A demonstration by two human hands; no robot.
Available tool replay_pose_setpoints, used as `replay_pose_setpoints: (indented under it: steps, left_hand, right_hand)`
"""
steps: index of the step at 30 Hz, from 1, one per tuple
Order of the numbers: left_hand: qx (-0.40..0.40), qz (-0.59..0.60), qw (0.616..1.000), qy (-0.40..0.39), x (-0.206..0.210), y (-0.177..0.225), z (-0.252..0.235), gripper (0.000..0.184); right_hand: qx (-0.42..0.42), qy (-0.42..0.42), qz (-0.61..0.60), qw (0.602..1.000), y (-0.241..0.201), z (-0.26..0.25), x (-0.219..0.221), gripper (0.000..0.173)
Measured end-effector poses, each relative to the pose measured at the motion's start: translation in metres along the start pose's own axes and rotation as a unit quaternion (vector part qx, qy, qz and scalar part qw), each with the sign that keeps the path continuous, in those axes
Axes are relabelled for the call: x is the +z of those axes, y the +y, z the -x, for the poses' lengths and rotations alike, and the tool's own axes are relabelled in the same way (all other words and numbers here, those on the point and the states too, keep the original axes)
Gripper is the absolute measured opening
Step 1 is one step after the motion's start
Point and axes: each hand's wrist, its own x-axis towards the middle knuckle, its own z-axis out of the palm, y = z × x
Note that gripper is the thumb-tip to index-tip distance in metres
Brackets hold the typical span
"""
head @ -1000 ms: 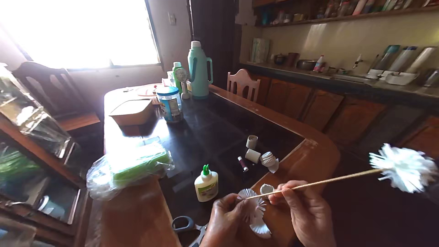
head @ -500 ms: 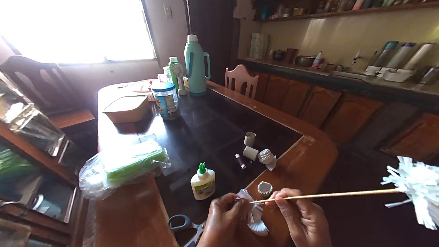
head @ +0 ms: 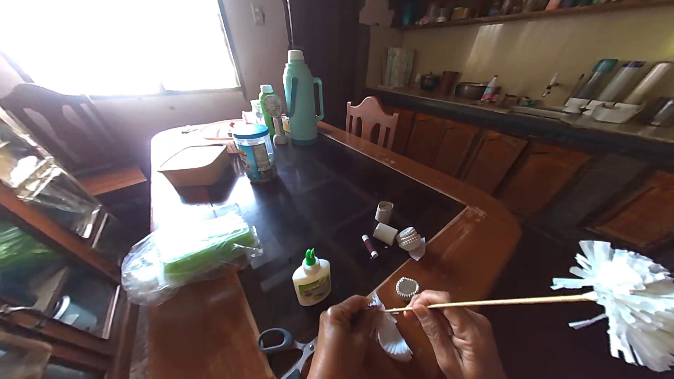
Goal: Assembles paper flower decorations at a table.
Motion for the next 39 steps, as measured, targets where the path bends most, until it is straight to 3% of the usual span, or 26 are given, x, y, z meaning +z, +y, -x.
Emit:
replay_pose_setpoints:
  steps: [15,25,32,39]
  left_hand:
    - [-0.125,0.140,0.982,0.022,0.000,0.006,-0.003,0.009]
    - [-0.143,0.088,0.985,0.030,-0.001,-0.002,-0.007,0.007]
    - [-0.205,0.146,0.967,0.034,0.000,0.006,-0.010,0.008]
    - [-0.193,0.134,0.972,0.022,0.002,0.007,-0.008,0.009]
  right_hand:
    - [-0.018,0.059,-0.012,0.998,0.000,0.008,0.021,0.018]
    - [-0.068,0.076,0.033,0.994,0.005,0.011,0.036,0.016]
    - [-0.061,0.070,0.021,0.995,0.012,0.022,0.043,0.016]
    - [-0.042,0.078,0.029,0.996,0.009,0.020,0.038,0.016]
